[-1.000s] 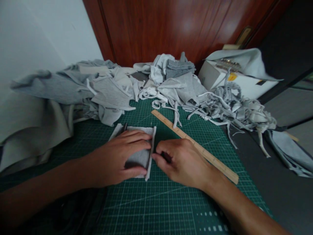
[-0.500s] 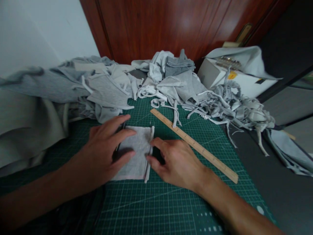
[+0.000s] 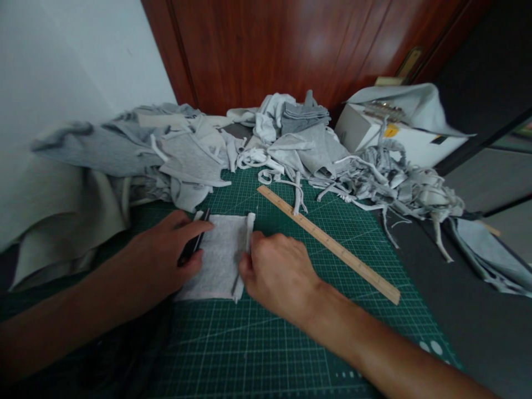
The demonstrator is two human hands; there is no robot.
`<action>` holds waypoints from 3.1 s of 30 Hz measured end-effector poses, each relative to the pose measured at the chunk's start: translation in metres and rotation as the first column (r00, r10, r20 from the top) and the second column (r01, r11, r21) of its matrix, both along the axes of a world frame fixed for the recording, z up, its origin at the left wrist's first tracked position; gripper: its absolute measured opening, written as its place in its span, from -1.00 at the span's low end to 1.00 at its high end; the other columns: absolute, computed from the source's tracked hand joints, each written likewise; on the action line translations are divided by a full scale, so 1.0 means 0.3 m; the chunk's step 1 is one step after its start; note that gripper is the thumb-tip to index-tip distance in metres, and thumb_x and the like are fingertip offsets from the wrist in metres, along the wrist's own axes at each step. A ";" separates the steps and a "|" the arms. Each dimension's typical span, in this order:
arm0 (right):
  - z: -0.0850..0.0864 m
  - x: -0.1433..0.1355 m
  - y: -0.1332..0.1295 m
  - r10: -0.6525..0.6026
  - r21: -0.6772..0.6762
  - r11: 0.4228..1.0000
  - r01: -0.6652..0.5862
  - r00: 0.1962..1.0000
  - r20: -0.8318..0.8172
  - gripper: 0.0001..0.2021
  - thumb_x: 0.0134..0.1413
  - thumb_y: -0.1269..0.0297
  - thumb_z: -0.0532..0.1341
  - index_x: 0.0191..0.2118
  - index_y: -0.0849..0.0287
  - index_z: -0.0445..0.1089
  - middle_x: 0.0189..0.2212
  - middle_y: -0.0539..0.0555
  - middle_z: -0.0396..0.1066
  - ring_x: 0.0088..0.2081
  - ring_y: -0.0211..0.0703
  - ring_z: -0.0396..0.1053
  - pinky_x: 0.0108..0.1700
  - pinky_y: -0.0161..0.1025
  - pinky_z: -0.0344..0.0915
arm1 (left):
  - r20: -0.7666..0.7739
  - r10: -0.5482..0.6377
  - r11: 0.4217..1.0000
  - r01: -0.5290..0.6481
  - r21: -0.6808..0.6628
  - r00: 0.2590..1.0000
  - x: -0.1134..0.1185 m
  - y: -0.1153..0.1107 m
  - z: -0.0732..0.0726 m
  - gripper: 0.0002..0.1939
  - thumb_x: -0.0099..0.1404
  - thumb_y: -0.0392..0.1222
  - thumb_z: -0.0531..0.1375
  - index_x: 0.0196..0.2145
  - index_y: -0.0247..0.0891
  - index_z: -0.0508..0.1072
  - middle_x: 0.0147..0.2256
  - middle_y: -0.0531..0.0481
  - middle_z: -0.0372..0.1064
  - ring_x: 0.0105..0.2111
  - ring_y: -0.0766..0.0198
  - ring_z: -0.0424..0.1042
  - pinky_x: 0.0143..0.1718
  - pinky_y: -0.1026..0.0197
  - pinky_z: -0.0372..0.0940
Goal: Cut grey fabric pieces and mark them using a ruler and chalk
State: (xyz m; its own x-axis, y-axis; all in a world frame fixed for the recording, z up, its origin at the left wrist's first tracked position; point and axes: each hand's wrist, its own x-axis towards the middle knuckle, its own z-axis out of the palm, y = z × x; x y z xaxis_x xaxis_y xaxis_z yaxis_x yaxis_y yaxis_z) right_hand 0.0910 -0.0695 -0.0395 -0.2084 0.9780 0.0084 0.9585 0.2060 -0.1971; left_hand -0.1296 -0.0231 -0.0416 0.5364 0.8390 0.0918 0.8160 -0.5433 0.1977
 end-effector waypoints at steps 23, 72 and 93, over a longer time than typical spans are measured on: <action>-0.020 0.038 -0.035 0.167 -0.029 0.981 -0.191 0.915 -0.366 -0.75 0.29 0.09 0.36 -0.17 0.18 0.42 -0.55 -0.10 0.35 -0.55 -0.25 0.25 -0.45 -0.27 0.04 | 0.011 -0.571 0.821 0.571 -0.009 0.821 0.143 0.087 0.020 -0.82 0.24 -0.48 0.16 -0.26 -0.27 0.45 -0.21 -0.10 0.36 -0.14 0.04 0.38 -0.07 0.04 0.34; 0.052 0.183 -0.017 0.310 -0.154 0.922 -0.355 0.916 -0.256 -0.50 0.27 -0.06 0.40 0.15 0.20 0.54 -0.57 -0.14 0.26 -0.57 -0.27 0.11 -0.44 -0.25 0.02 | 0.086 -0.487 0.869 0.492 -0.052 0.869 0.153 0.062 -0.026 0.16 0.14 0.45 0.36 0.42 -0.43 0.21 0.42 -0.32 0.16 0.34 -0.22 0.12 0.34 -0.16 0.17; -0.003 0.109 -0.040 0.097 -0.027 0.994 -0.102 0.984 -0.147 -0.55 0.17 -0.10 0.42 -0.09 0.19 0.43 -0.53 -0.04 0.40 -0.55 -0.16 0.29 -0.46 -0.23 -0.01 | 0.191 -0.530 0.839 0.543 -0.024 0.827 0.135 0.066 -0.042 -0.54 0.34 -0.13 0.33 0.15 -0.23 0.40 0.26 -0.23 0.36 0.29 -0.13 0.28 0.32 -0.28 0.17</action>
State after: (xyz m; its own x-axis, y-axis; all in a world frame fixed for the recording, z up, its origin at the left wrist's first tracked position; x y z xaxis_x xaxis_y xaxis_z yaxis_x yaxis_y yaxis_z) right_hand 0.1238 -0.0814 -0.0405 -0.3039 0.9526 0.0125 0.8943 0.2897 -0.3411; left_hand -0.0890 -0.0034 -0.0542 0.8857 0.4313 0.1720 0.3502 -0.8637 0.3626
